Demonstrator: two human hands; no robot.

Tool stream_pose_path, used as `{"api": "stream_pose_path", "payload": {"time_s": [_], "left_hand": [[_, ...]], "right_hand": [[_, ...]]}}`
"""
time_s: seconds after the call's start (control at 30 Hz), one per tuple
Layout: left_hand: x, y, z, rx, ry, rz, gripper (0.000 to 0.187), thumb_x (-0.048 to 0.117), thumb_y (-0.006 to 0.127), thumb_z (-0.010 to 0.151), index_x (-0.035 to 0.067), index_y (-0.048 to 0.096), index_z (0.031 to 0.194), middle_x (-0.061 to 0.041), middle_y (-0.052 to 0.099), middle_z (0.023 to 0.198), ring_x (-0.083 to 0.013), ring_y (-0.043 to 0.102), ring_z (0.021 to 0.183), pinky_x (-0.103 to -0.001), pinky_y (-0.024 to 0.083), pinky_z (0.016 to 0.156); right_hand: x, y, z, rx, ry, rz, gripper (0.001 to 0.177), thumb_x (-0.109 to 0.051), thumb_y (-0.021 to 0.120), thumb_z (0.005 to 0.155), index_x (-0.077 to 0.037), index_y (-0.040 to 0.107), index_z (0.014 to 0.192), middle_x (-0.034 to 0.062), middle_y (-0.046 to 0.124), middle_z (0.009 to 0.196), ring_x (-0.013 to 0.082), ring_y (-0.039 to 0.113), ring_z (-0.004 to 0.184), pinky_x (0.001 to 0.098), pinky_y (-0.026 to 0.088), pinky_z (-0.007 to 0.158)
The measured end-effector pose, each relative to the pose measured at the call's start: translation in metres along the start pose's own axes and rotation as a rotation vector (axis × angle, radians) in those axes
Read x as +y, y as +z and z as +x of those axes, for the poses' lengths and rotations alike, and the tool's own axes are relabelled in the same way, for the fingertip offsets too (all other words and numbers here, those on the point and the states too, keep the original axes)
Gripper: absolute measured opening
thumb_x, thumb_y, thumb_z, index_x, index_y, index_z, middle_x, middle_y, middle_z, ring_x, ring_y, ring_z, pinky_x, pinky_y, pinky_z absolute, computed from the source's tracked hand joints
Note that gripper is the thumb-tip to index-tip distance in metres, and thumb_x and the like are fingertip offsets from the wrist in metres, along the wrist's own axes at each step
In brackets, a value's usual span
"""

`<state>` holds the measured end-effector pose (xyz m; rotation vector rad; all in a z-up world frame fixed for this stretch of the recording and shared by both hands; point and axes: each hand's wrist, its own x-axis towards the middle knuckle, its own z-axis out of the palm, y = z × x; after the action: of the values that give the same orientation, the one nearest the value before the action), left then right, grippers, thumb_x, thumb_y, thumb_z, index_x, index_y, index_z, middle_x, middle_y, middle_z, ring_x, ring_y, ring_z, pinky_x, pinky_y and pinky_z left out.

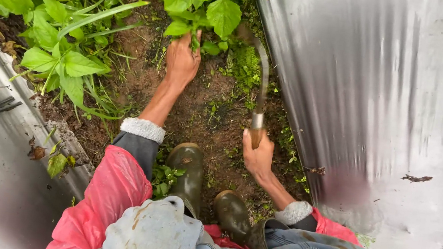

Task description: Cutting and pulling weeds from a garden plot using a sickle.

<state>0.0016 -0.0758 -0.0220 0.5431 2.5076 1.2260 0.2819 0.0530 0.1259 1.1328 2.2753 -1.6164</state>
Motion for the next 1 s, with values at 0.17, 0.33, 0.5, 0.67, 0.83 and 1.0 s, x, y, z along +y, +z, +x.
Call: {"api": "stream_pose_path", "payload": {"time_s": [0.17, 0.33, 0.5, 0.67, 0.83, 1.0], "left_hand": [[-0.005, -0.007, -0.004, -0.023, 0.076, 0.152, 0.023, 0.007, 0.054, 0.099, -0.006, 0.072, 0.108, -0.011, 0.060, 0.057, -0.0145, 0.046, 0.037, -0.034, 0.038, 0.032], [0.014, -0.009, -0.011, -0.092, 0.019, 0.115, 0.025, 0.007, 0.054, 0.098, -0.006, 0.074, 0.104, -0.008, 0.059, 0.055, -0.0123, 0.046, 0.036, -0.032, 0.036, 0.030], [0.040, -0.010, -0.033, -0.140, -0.051, -0.051, 0.036, 0.021, 0.049, 0.107, -0.007, 0.072, 0.110, -0.005, 0.051, 0.045, -0.0111, 0.037, 0.029, -0.031, 0.027, 0.025], [0.023, 0.011, -0.041, -0.150, -0.137, -0.179, 0.048, 0.033, 0.045, 0.110, -0.007, 0.072, 0.110, -0.002, 0.047, 0.045, -0.0107, 0.035, 0.031, -0.029, 0.025, 0.027], [0.024, -0.004, -0.049, -0.108, -0.196, -0.216, 0.059, 0.043, 0.044, 0.109, -0.010, 0.068, 0.113, -0.003, 0.048, 0.044, -0.0108, 0.035, 0.029, -0.028, 0.026, 0.026], [0.028, 0.002, -0.056, -0.077, -0.188, -0.264, 0.062, 0.046, 0.044, 0.107, -0.009, 0.071, 0.100, -0.008, 0.051, 0.044, -0.0111, 0.034, 0.027, -0.028, 0.027, 0.024]], "right_hand": [[0.024, -0.007, -0.001, 0.027, -0.058, -0.033, 0.023, -0.027, 0.058, 0.101, -0.007, 0.054, 0.091, -0.0010, 0.052, 0.062, 0.0078, 0.050, 0.046, 0.0267, 0.048, 0.038], [-0.005, -0.004, 0.003, 0.085, -0.151, 0.068, 0.017, -0.021, 0.057, 0.101, -0.006, 0.052, 0.093, -0.0004, 0.054, 0.061, 0.0089, 0.052, 0.045, 0.0265, 0.048, 0.037], [0.009, -0.013, -0.009, 0.016, -0.019, -0.096, 0.011, -0.017, 0.055, 0.101, -0.009, 0.054, 0.094, 0.0001, 0.053, 0.061, 0.0088, 0.050, 0.043, 0.0264, 0.049, 0.035], [-0.011, -0.011, -0.004, 0.043, -0.098, -0.016, 0.013, -0.017, 0.055, 0.102, -0.008, 0.053, 0.094, 0.0010, 0.054, 0.061, 0.0086, 0.050, 0.043, 0.0265, 0.047, 0.036], [0.026, -0.009, -0.011, -0.028, 0.069, -0.112, 0.009, -0.017, 0.054, 0.100, -0.010, 0.054, 0.093, 0.0008, 0.054, 0.061, 0.0085, 0.049, 0.042, 0.0266, 0.048, 0.034], [0.000, -0.013, 0.010, 0.064, -0.165, 0.009, 0.017, -0.020, 0.053, 0.102, -0.008, 0.051, 0.091, 0.0011, 0.053, 0.063, 0.0084, 0.050, 0.044, 0.0262, 0.049, 0.036]]}}
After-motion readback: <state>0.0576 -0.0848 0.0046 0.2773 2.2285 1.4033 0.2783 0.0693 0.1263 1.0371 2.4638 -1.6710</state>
